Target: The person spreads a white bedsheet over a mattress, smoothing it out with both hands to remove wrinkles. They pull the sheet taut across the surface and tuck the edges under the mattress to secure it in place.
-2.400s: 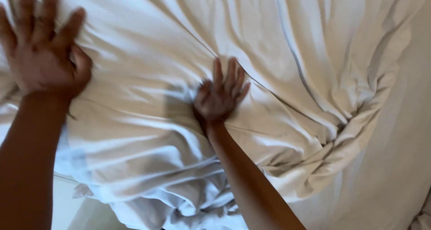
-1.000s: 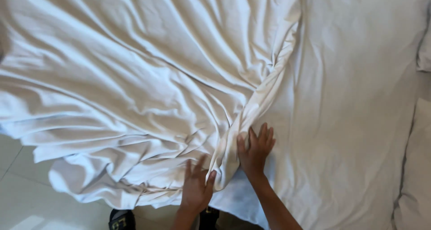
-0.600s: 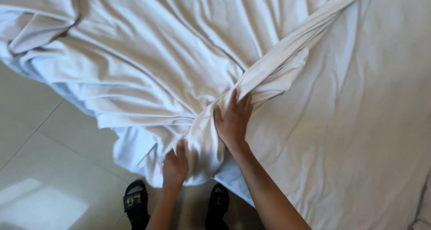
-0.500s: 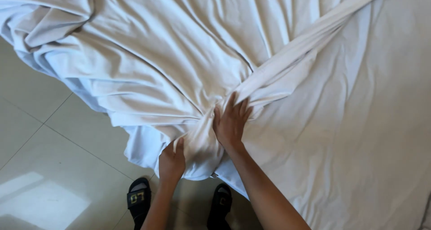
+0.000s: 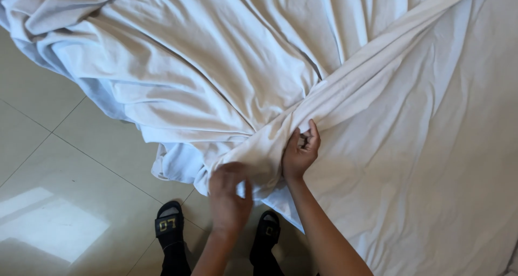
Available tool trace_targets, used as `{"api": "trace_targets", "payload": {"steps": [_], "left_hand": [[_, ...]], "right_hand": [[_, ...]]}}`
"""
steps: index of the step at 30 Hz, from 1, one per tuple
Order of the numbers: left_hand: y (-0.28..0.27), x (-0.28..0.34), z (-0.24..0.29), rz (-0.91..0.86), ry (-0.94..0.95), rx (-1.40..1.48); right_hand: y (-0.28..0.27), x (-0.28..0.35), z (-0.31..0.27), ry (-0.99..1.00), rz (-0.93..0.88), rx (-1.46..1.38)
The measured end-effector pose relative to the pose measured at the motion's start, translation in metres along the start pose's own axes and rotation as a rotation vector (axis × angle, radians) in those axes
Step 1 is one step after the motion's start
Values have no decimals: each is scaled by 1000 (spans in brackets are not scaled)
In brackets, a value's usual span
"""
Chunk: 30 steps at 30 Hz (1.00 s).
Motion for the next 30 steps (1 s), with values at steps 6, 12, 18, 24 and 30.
{"api": "trace_targets", "payload": {"steps": [6, 12, 18, 24, 30], "left_hand": [[51, 15, 38, -347, 392, -175], [98, 71, 33, -462, 421, -454], [145, 179, -8, -855, 636, -276], [180, 256, 9, -1191, 615, -220], [192, 288, 22, -1301, 559, -146]], "right_hand": [[-34, 13, 38, 139, 127, -308], [-166, 82, 105, 411, 227, -304], [-274, 102, 84, 783, 287, -310], [-391, 159, 150, 1195, 285, -777], [-399, 108, 96, 1155, 400, -1163]]}}
Point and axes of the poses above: each hand's wrist, its own x-axis away from the middle knuckle, its own y-axis out of the palm, z = x × y, the point moved 1 cm from there along -x, towards the middle knuckle, and after that the axes turned 12 degrees about -y, right-handed, at the moved point
